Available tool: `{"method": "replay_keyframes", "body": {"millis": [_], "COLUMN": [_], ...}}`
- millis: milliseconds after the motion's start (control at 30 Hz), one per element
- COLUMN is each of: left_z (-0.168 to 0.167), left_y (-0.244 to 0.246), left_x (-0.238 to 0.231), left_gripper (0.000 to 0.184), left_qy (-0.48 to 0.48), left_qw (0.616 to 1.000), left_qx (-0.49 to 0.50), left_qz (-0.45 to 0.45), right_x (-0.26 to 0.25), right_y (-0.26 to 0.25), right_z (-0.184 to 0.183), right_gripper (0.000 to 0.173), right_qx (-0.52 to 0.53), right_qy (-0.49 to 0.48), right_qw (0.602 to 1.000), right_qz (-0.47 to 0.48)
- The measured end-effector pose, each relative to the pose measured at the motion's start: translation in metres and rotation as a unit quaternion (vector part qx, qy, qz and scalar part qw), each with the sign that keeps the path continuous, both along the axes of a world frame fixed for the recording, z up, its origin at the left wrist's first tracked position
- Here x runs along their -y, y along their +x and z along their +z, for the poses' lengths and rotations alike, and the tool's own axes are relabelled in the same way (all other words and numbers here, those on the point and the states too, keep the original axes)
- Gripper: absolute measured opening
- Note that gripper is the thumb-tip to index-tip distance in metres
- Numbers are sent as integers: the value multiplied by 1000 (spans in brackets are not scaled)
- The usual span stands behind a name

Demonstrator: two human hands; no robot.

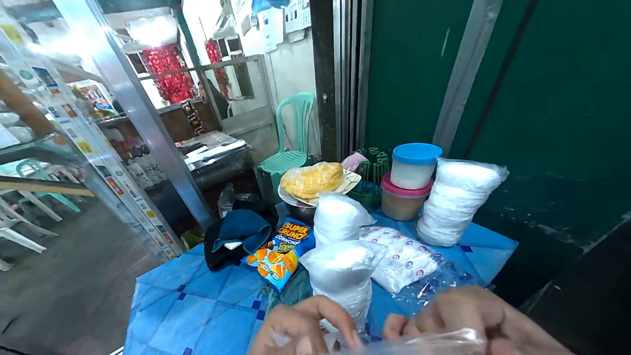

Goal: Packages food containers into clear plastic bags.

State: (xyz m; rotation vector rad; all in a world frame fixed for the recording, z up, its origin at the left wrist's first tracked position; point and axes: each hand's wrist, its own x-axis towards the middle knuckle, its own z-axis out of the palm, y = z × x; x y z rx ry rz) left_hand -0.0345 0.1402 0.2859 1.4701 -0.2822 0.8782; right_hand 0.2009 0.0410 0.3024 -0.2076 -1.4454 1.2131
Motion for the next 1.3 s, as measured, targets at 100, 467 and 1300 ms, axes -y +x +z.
{"method": "replay_keyframes", "body": {"millis": [100,467,1300], "left_z": [28,-11,-24], "left_y": [3,40,25], "left_x": [-18,-26,-29], "left_gripper": [24,26,48], "left_qy": [-98,-322,-105], "left_qw": [990,861,912], "left_qx": [-80,-248,-188], "left_qz": [62,307,349], "right_x": [-23,-91,-60], "right_y": [14,31,-7], "right_z": [30,-17,-79], "right_gripper": [19,19,55], "right_qx": [96,255,183], "right_qy": [-52,-308,-9], "right_qw": [983,894,869], "right_qz": [-151,-204,-459]}}
